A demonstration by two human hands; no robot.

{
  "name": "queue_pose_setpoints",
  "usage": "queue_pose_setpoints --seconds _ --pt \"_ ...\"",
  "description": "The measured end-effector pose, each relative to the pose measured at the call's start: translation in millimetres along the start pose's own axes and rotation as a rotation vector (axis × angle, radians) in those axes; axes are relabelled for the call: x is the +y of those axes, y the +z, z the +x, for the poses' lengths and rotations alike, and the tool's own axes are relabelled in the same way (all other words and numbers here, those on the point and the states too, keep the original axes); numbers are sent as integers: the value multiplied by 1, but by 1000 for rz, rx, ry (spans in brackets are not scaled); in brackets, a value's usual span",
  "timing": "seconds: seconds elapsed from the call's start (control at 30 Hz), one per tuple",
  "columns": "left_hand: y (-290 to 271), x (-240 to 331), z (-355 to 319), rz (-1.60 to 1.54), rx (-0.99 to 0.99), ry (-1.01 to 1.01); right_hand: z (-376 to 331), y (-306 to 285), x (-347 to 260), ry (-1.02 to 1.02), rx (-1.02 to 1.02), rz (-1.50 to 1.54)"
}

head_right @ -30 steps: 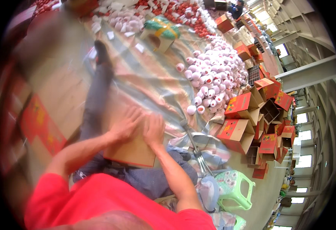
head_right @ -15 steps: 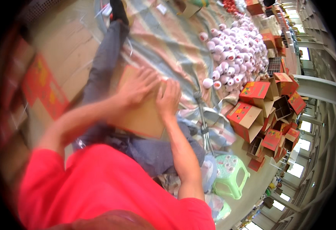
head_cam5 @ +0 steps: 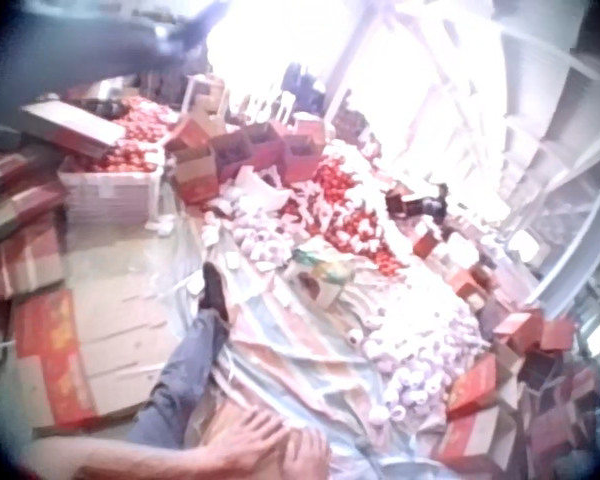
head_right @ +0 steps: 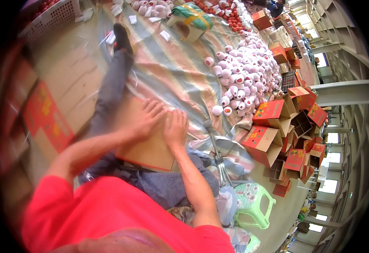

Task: The person sits on the floor and repeatedly folds flat cardboard sheets into small boxes by hand. They fold the side flaps, tuck tabs into slots, and press the box closed, then set each finished box aside.

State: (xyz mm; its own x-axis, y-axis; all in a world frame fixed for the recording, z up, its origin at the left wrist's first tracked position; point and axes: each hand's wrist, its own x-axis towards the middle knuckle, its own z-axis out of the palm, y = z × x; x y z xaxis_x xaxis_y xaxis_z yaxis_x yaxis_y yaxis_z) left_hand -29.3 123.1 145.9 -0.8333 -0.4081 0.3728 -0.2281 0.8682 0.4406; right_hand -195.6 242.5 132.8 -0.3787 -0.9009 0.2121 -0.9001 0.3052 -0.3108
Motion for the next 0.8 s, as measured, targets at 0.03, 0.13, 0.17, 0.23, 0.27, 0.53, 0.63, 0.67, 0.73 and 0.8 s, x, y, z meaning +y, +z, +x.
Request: queue_pose_setpoints --seconds 0.03,0.13,0.17,0.23,0.27,0.53,0.63,0.67,0.73,0.8 --pt "-1 -1 1 3 8 7 1 0 0 18 -29 5" --pt "-4 -1 3 7 9 17 4 -2 -1 -9 20 25" --pt "-5 -1 4 -2 31 22 5 -2 -1 -1 5 18" --pt "-5 0 3 -34 -12 3 3 -3 -2 25 -40 -1" --pt "-4 0 3 -43 -7 3 3 -3 -2 31 -48 -5" --pt "-4 -1 4 -47 12 16 2 1 0 8 24 24" --pt "-6 0 4 -49 -10 8 2 1 -1 8 13 17" --pt "-6 -1 5 -56 -12 11 3 1 -1 6 15 14" --pt "-5 -1 5 -39 -22 9 4 1 0 14 5 8" --pt "-4 -2 5 -32 -21 12 4 0 0 21 -2 10"
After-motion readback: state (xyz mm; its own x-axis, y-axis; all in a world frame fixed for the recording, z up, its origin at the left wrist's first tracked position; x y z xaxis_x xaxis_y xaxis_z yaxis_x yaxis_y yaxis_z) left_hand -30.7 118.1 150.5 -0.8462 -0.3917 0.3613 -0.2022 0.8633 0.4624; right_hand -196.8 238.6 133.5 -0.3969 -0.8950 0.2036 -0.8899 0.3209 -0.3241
